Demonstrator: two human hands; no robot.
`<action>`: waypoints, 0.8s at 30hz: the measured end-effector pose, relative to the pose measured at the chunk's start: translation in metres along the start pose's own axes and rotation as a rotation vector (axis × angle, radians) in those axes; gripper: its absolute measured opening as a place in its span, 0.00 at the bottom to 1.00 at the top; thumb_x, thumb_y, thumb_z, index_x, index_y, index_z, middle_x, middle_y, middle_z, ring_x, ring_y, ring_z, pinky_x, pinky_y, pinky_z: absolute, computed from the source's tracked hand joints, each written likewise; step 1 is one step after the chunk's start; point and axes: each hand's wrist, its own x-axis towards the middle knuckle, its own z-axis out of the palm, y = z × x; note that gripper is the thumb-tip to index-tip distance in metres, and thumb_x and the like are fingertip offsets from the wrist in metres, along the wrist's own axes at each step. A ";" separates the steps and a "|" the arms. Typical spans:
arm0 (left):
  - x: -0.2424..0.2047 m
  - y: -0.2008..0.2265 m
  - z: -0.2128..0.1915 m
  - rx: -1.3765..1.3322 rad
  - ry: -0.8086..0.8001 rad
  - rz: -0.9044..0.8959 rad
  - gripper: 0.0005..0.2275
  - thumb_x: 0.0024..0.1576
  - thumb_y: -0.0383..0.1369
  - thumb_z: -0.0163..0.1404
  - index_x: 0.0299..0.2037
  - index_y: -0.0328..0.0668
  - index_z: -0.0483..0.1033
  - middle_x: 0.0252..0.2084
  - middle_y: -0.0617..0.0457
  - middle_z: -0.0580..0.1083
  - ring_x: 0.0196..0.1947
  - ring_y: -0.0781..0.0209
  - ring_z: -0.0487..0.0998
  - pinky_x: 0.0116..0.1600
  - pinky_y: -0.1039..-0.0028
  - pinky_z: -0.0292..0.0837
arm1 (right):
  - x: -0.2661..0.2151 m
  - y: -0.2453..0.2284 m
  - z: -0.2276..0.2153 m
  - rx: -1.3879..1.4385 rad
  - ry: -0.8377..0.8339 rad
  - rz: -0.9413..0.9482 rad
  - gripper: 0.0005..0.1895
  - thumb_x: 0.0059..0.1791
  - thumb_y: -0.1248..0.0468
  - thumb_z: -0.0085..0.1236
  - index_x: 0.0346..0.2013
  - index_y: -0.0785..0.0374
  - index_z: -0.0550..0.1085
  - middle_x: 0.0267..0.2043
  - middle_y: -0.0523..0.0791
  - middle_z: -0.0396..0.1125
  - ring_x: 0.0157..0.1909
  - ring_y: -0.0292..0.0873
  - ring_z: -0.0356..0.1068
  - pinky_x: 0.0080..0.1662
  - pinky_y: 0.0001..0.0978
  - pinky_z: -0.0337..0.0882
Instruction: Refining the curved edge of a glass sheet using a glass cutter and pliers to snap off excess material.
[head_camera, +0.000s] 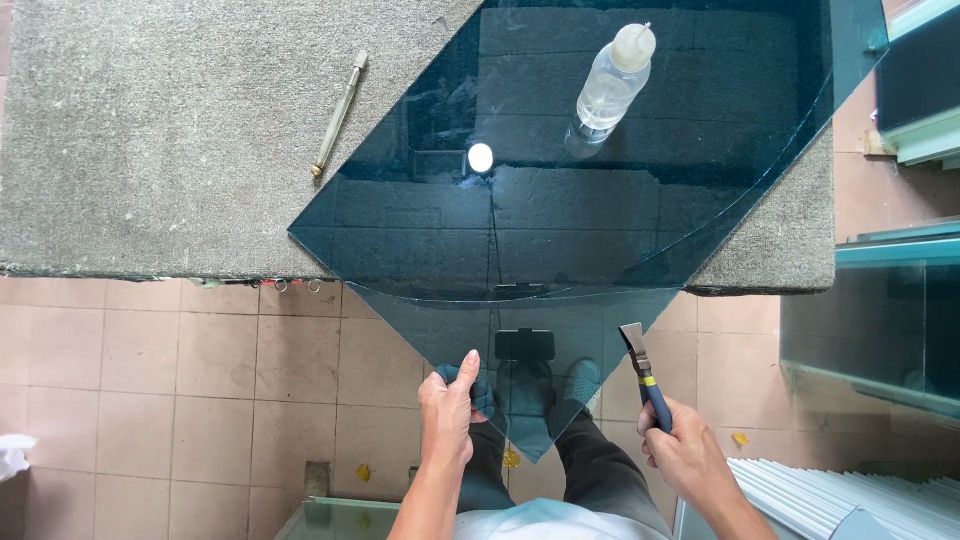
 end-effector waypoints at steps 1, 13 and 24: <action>0.001 -0.001 0.000 -0.014 -0.010 0.011 0.20 0.62 0.52 0.62 0.39 0.44 0.71 0.31 0.51 0.66 0.33 0.54 0.77 0.38 0.65 0.82 | -0.001 -0.001 -0.001 -0.013 0.000 -0.008 0.10 0.56 0.72 0.47 0.40 0.65 0.78 0.35 0.54 0.72 0.35 0.49 0.75 0.44 0.42 0.83; 0.000 0.003 0.000 0.000 0.001 -0.024 0.20 0.62 0.52 0.62 0.40 0.44 0.71 0.32 0.51 0.66 0.33 0.55 0.78 0.40 0.66 0.83 | 0.005 0.005 0.001 -0.029 0.000 0.006 0.08 0.57 0.70 0.50 0.44 0.64 0.79 0.38 0.53 0.74 0.37 0.49 0.77 0.46 0.42 0.85; -0.004 0.005 0.000 0.037 0.018 -0.013 0.19 0.63 0.51 0.62 0.39 0.45 0.73 0.33 0.51 0.71 0.34 0.56 0.80 0.40 0.67 0.85 | -0.001 -0.003 0.000 -0.008 -0.003 0.034 0.10 0.58 0.71 0.47 0.43 0.66 0.78 0.36 0.56 0.73 0.36 0.51 0.74 0.44 0.43 0.82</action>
